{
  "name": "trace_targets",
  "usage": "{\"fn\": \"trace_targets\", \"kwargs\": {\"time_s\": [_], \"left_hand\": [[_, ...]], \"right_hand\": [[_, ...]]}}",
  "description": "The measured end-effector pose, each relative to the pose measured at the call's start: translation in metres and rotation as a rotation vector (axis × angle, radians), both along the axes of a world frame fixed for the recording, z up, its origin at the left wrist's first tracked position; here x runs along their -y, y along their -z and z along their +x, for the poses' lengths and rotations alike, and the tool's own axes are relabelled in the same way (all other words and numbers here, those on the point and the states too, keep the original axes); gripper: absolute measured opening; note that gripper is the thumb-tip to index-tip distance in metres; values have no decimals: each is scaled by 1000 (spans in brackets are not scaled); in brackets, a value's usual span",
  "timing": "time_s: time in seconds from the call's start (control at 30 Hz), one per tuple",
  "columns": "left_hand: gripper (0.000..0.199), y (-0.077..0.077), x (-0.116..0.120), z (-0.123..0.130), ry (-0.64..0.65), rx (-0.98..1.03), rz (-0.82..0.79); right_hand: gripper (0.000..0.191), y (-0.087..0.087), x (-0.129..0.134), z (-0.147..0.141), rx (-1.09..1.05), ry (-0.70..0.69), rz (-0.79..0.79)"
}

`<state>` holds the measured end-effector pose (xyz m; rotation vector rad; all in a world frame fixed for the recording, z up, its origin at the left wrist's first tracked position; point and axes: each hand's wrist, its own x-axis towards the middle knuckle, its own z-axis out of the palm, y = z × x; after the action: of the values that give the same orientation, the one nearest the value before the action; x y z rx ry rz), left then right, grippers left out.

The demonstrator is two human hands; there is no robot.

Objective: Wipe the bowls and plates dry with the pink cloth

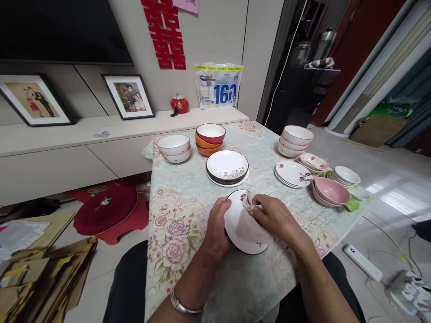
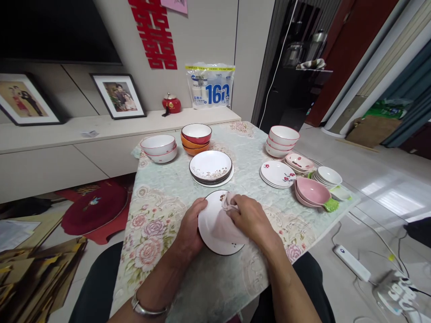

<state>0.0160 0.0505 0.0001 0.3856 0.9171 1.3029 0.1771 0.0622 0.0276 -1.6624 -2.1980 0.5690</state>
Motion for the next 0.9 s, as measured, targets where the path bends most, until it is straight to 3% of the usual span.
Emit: {"fn": "trace_targets", "kwargs": {"time_s": [0.2,0.3,0.4,0.47,0.6,0.73,0.9], "left_hand": [[24,-5,3,-2,99,-48,-22],[25,-8,3,-2,78,-78,-59],[26,-9,3,-2,36,-115,-90],[29,-9,2,-3,6,-112,-98],[43,-9,1,-3,29,-61,-82],[44,-8,3,-1,121,-91,-36],[32,-9,7,3,189,-78,41]], "right_hand": [[17,4,3,-29,-155,-164,151],[11,7,-2,-22,-84,0,208],[12,11,-8,-3,123,217,197],[14,13,-11,10,241,235,129],[17,12,-12,20,291,180,90],[14,7,-5,2,129,159,274],[31,2,4,-20,-116,-111,386]]}}
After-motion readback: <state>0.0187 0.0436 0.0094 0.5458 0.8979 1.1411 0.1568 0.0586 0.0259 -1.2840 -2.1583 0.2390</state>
